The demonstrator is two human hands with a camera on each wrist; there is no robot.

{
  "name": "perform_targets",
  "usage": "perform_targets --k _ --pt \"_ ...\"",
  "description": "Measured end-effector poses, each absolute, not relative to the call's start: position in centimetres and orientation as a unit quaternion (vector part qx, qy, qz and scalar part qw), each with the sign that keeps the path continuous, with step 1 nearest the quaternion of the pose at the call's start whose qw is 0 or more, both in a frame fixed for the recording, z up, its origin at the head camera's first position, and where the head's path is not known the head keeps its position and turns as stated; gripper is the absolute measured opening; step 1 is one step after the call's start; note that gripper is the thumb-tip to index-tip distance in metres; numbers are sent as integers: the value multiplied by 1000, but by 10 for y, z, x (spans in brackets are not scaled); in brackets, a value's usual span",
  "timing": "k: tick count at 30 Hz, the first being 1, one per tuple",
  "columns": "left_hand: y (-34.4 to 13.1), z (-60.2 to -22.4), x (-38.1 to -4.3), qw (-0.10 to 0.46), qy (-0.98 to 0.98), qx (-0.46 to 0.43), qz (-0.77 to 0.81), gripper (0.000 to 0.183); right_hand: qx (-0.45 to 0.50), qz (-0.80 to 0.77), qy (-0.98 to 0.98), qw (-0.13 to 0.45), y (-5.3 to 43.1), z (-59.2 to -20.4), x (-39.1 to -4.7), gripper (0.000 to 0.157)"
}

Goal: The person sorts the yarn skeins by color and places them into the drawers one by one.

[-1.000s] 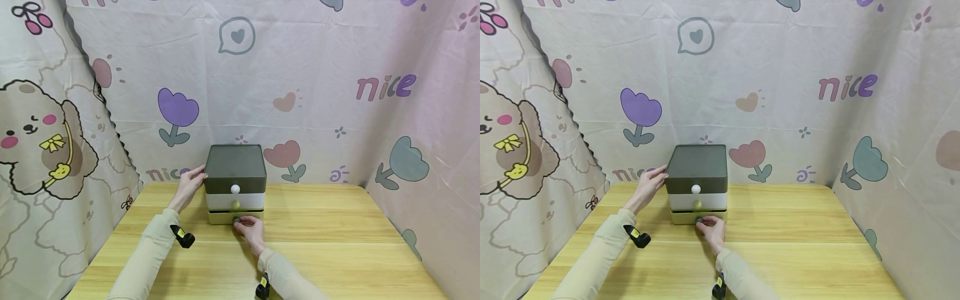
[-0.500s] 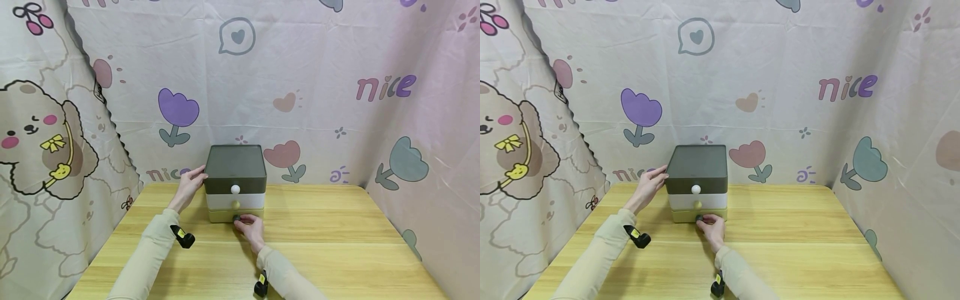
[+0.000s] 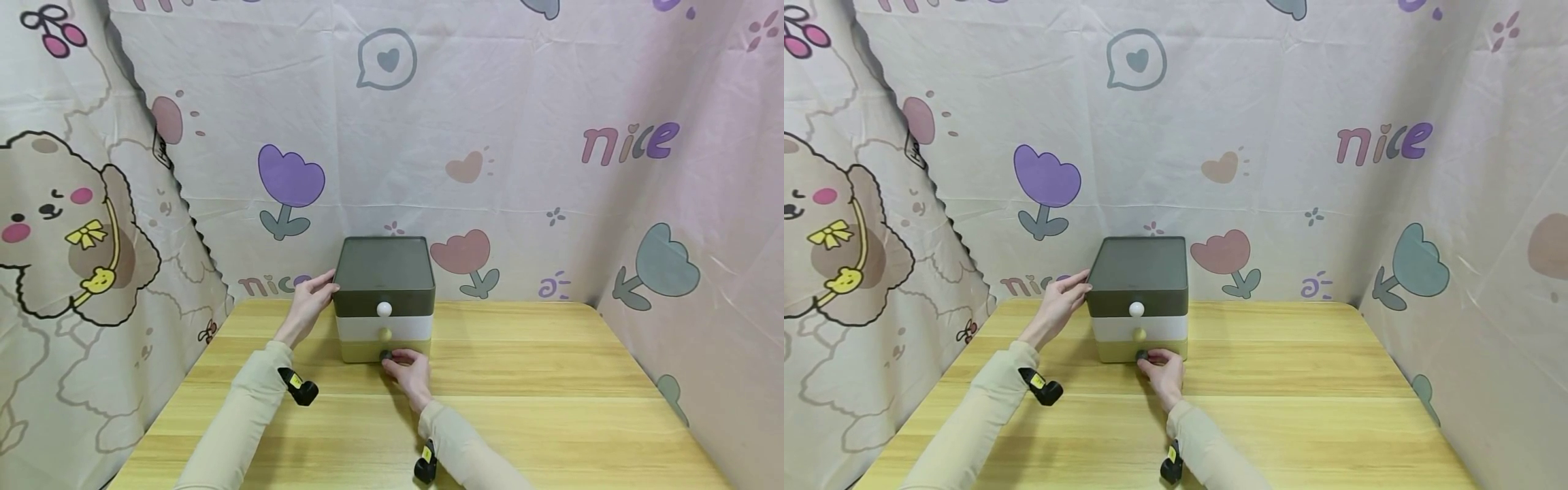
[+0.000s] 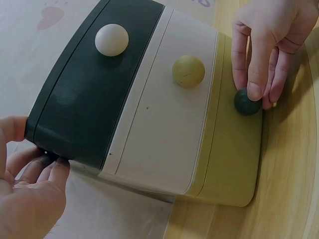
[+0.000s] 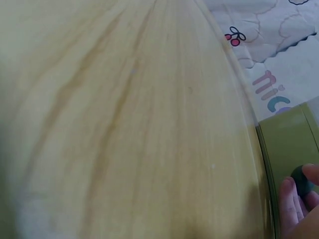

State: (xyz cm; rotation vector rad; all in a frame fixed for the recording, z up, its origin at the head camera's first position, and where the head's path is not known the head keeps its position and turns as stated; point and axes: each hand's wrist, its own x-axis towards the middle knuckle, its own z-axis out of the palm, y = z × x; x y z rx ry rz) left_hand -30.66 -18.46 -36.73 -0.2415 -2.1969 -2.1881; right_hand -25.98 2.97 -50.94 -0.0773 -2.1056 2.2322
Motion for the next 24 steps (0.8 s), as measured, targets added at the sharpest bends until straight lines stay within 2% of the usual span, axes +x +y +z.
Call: perform_targets --k 10,19,24 --pt "-184 -368 -307 16 -705 -76 -705 54 -28 723 -689 40 30 -512 -263 29" --pt "-184 -369 -308 19 -708 -74 -702 54 -17 713 -699 49 30 -484 -241 31" --pt "-184 -371 -309 23 -711 -69 -699 54 -6 728 -684 47 35 -497 -247 31"
